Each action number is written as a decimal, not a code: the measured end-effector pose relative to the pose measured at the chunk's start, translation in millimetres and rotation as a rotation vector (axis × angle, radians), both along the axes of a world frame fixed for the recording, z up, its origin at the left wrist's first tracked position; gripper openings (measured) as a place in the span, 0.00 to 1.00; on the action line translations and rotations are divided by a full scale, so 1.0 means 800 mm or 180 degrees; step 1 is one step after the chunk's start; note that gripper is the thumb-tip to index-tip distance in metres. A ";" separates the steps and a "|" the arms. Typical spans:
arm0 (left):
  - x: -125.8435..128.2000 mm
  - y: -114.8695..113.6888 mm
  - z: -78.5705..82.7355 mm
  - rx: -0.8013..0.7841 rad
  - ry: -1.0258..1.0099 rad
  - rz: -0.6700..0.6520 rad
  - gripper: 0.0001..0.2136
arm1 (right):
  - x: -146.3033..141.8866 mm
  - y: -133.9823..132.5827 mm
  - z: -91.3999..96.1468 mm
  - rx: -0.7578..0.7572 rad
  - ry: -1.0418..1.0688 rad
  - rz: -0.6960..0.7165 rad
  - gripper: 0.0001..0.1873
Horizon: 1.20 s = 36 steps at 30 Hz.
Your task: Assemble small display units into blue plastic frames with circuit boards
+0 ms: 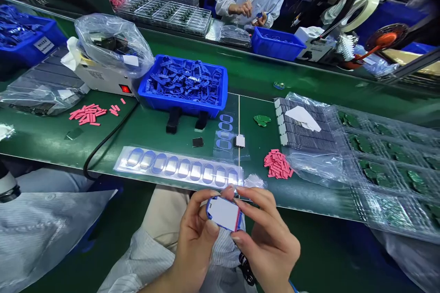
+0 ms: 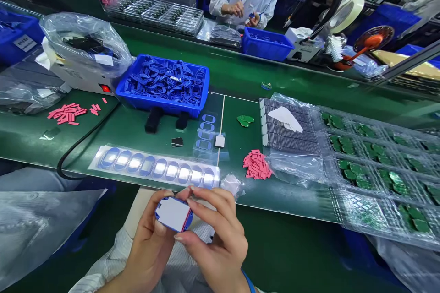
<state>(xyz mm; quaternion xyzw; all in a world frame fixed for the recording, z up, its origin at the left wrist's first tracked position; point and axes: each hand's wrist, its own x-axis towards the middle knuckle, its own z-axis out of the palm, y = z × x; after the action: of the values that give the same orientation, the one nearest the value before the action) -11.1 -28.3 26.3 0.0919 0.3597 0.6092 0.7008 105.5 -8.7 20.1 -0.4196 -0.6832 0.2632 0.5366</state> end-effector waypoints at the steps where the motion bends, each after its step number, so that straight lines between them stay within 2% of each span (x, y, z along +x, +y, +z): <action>1: 0.002 0.000 -0.001 -0.0070 0.0037 0.0101 0.15 | -0.003 0.002 -0.002 -0.0056 0.0078 0.0028 0.15; 5: 0.006 0.002 -0.005 -0.0087 0.0072 0.0244 0.16 | -0.010 0.007 -0.008 -0.0233 0.0285 0.0020 0.16; 13: 0.004 0.006 -0.009 -0.0011 0.0003 0.0266 0.15 | -0.006 0.013 -0.010 0.0072 0.0038 -0.0139 0.16; 22: 0.006 0.005 -0.014 0.0030 -0.0021 0.0320 0.14 | -0.007 0.024 -0.011 0.0056 0.0125 0.0243 0.14; 25: -0.005 0.008 -0.017 0.0288 0.0374 0.0257 0.14 | 0.000 0.026 -0.011 0.0064 0.0021 0.0190 0.13; 28: -0.031 0.019 -0.013 0.0946 0.1323 0.0269 0.19 | 0.013 0.030 -0.009 0.0133 -0.0335 0.0110 0.13; 30: -0.052 0.030 -0.005 0.1280 0.1910 -0.0091 0.17 | 0.021 0.032 -0.006 0.0210 -0.0666 0.0119 0.12; 32: -0.070 0.042 0.006 0.1437 0.2167 -0.0861 0.17 | 0.026 0.033 -0.002 0.0276 -0.0951 0.0182 0.12; 34: -0.080 0.052 0.016 0.1631 0.2338 -0.1406 0.19 | 0.028 0.033 0.003 0.0314 -0.1111 0.0239 0.12; 36: -0.083 0.058 0.022 0.1768 0.2397 -0.1614 0.19 | 0.029 0.032 0.007 0.0328 -0.1198 0.0274 0.11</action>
<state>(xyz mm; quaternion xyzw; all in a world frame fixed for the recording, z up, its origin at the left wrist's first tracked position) -77.6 18.1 44.1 0.5705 0.3780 0.4178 0.5976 128.7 16.9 25.7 -0.4038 -0.8013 0.1675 0.4084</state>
